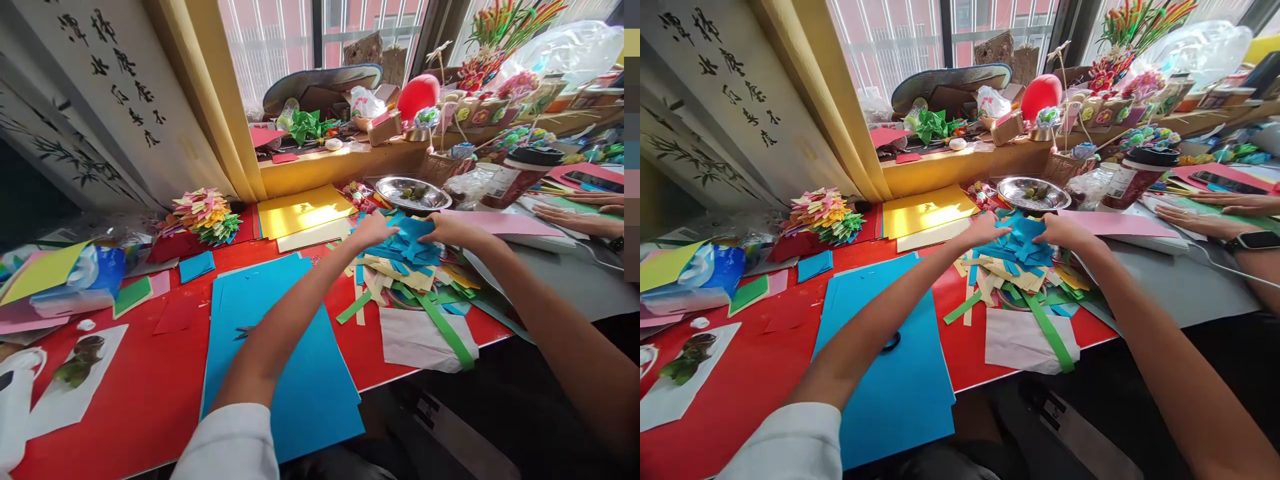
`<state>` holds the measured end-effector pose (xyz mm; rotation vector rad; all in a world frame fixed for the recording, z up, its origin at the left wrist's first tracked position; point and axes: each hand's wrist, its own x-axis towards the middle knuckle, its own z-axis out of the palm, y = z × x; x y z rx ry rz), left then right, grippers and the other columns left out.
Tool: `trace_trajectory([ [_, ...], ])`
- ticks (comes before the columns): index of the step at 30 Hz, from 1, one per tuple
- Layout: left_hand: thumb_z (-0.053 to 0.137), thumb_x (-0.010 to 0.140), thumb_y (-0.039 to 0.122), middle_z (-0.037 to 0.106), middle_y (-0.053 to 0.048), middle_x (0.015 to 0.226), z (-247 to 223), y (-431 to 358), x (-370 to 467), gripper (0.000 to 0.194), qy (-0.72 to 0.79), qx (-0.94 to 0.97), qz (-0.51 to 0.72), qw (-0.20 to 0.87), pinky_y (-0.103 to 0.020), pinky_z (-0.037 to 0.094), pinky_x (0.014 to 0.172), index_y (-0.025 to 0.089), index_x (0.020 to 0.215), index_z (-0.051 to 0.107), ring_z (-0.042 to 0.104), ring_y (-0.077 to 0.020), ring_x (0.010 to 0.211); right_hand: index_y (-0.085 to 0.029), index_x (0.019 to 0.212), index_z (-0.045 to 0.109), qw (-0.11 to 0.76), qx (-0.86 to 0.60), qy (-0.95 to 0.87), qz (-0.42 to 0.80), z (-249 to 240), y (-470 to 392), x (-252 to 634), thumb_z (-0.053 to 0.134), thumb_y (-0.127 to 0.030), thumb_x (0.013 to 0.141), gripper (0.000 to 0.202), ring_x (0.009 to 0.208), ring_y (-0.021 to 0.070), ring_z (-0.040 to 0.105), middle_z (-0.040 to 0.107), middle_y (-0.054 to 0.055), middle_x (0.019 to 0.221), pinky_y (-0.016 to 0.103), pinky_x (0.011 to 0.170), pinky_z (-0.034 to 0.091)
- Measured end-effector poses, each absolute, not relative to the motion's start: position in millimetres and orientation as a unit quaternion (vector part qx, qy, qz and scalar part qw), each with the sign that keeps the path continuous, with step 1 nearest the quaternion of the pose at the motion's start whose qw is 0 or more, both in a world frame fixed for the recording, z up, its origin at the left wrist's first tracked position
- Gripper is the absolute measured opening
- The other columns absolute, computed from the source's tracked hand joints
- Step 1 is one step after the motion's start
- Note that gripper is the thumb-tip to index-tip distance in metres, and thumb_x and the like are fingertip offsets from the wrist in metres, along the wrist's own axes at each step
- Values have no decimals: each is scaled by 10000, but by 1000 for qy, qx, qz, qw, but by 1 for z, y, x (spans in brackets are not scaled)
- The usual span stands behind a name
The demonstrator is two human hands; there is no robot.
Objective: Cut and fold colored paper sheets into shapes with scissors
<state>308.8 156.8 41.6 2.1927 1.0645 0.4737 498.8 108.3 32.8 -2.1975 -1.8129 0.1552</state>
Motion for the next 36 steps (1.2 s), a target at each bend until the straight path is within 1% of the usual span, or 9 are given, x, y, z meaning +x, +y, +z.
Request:
trace_trajectory([
  [8, 475, 852, 366, 571, -124, 1113, 90, 109, 136, 351, 401, 893, 81, 190, -328, 419, 862, 116, 1081, 568, 531, -231, 1048, 26, 1309, 390, 217, -739, -632, -86, 45, 56, 452, 542, -201, 872, 515, 1203, 284, 406, 450, 277, 1279, 345, 965, 298],
  [11, 487, 816, 525, 552, -96, 1212, 71, 62, 69, 501, 386, 901, -67, 184, -322, 460, 831, 196, 1192, 527, 543, -242, 1074, -54, 1197, 519, 267, -683, -680, -26, 57, 31, 406, 529, -237, 886, 361, 1060, 233, 544, 593, 171, 1146, 309, 914, 385],
  [15, 487, 785, 597, 379, -166, 1417, 20, 12, 30, 766, 388, 916, -19, 97, -442, 398, 981, 168, 1393, 304, 375, -312, 1285, -151, 1148, 572, 125, -499, -840, 173, 50, 6, 329, 502, -324, 897, 313, 1041, 234, 579, 607, 94, 1171, 344, 862, 469],
  [17, 435, 838, 547, 349, -157, 1437, -2, 1, 27, 673, 392, 918, 41, 46, -466, 385, 1002, 187, 1392, 311, 352, -302, 1302, -147, 1265, 501, 71, -444, -875, 181, 35, -3, 291, 489, -415, 892, 459, 1101, 268, 552, 531, 114, 1283, 392, 866, 490],
  [23, 435, 897, 291, 568, -125, 1208, -25, -7, 10, 381, 369, 916, 129, -86, -383, 487, 902, 169, 1252, 502, 548, -230, 1081, -30, 1431, 246, 55, -399, -913, 63, -16, -17, 232, 393, -635, 838, 861, 1365, 356, 160, 207, 168, 1481, 543, 1083, 237],
  [28, 351, 884, 47, 635, -117, 1101, -25, -23, -34, 358, 363, 901, 96, -215, -336, 519, 850, 99, 1169, 560, 595, -208, 1013, -14, 1429, 237, 80, -437, -895, 24, -22, -41, 233, 395, -573, 869, 808, 1361, 313, 204, 219, 193, 1465, 493, 1074, 305],
  [31, 321, 856, -19, 670, -110, 995, -19, -37, -52, 373, 375, 879, 66, -285, -335, 535, 791, 82, 1055, 619, 626, -214, 929, -28, 1427, 261, 99, -385, -917, -2, -22, -76, 228, 509, -638, 769, 930, 1343, 349, 242, 246, 206, 1454, 503, 1045, 346],
  [33, 360, 878, 44, 674, -100, 954, -16, -43, -54, 310, 398, 867, 62, -294, -341, 533, 766, 98, 1010, 635, 627, -221, 899, -68, 1437, 261, 110, -328, -938, 3, -25, -98, 221, 452, -722, 735, 978, 1329, 341, 286, 271, 179, 1454, 479, 1022, 386],
  [36, 425, 908, 276, 643, -119, 1057, -16, -42, -41, 316, 435, 855, 99, -263, -333, 507, 810, 105, 1122, 581, 588, -232, 1000, -96, 1387, 381, 146, -325, -932, -66, -35, -117, 210, 445, -496, 886, 644, 1275, 333, 389, 383, 173, 1400, 480, 980, 425],
])
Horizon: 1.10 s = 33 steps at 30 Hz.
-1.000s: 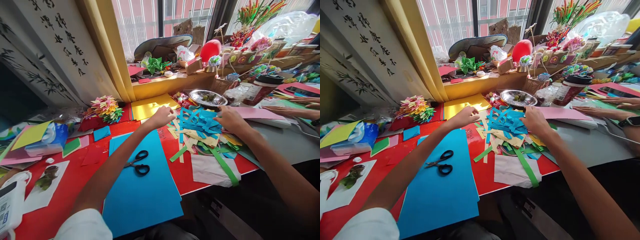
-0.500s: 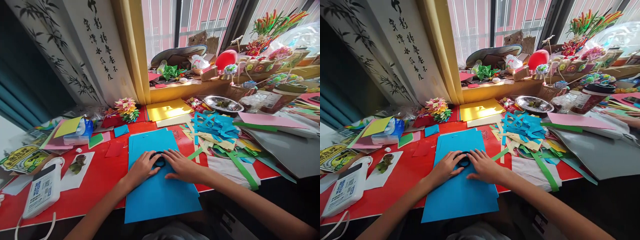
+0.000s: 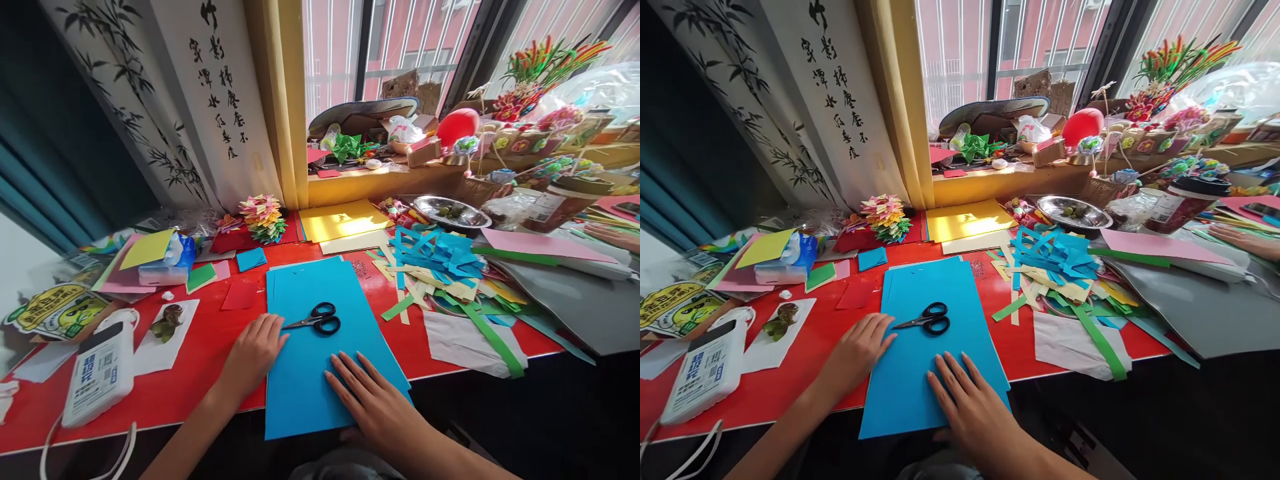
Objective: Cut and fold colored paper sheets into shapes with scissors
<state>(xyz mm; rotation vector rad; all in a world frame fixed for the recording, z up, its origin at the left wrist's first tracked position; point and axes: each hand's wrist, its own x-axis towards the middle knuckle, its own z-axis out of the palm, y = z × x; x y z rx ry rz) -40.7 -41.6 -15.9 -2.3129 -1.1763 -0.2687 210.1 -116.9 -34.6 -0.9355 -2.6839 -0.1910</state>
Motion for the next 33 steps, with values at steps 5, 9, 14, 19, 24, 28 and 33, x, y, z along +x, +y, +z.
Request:
trace_trajectory([
  [5, 343, 932, 322, 626, -112, 875, -19, -14, -11, 343, -413, -871, -69, 256, -316, 468, 698, 93, 959, 597, 586, -209, 826, -82, 1353, 428, 171, -328, -921, -124, -39, -117, 207, 412, -182, 916, 448, 1253, 311, 424, 442, 168, 1359, 431, 961, 464],
  [9, 337, 923, 199, 579, -87, 728, -15, 6, -9, 281, -345, -909, -34, 231, -284, 391, 544, 111, 794, 571, 544, -190, 689, -102, 1411, 334, 118, -324, -938, -43, -23, -116, 213, 393, -177, 920, 500, 1299, 309, 344, 343, 165, 1418, 448, 989, 440],
  [14, 393, 892, 182, 552, -63, 677, -2, -13, -35, 234, -364, -902, -39, 226, -255, 330, 462, 125, 730, 551, 516, -172, 632, -153, 1420, 326, 83, -343, -931, 93, -4, -115, 220, 396, -158, 898, 526, 1335, 265, 281, 298, 116, 1446, 472, 1068, 328],
  [19, 353, 892, 122, 509, -41, 651, 12, -68, -88, 271, -482, -826, -10, 291, -273, 324, 488, 151, 683, 522, 490, -175, 618, -102, 1336, 456, 111, -337, -932, 75, -14, -114, 230, 427, -125, 860, 477, 1309, 279, 342, 373, 151, 1403, 494, 1060, 329],
  [24, 316, 841, -6, 540, -66, 709, 11, -101, -127, 314, -519, -787, 57, 328, -311, 376, 572, 148, 714, 558, 522, -216, 705, -108, 1327, 466, 129, -372, -915, 88, -19, -112, 235, 374, -79, 854, 483, 1294, 256, 377, 414, 127, 1388, 474, 1058, 349],
  [28, 342, 857, 31, 565, -89, 755, 8, -101, -128, 285, -521, -780, 75, 338, -352, 415, 632, 135, 761, 590, 545, -244, 754, -110, 1309, 479, 145, -428, -882, 135, -10, -108, 235, 292, -104, 917, 435, 1261, 237, 430, 486, 122, 1336, 445, 1029, 402],
  [33, 456, 886, 341, 610, -125, 899, 10, -113, -94, 288, -522, -793, -62, 308, -354, 487, 683, 104, 952, 604, 585, -242, 836, -125, 1305, 481, 139, -408, -893, 133, -11, -106, 236, 321, -94, 911, 427, 1284, 238, 397, 465, 119, 1355, 462, 1052, 369],
])
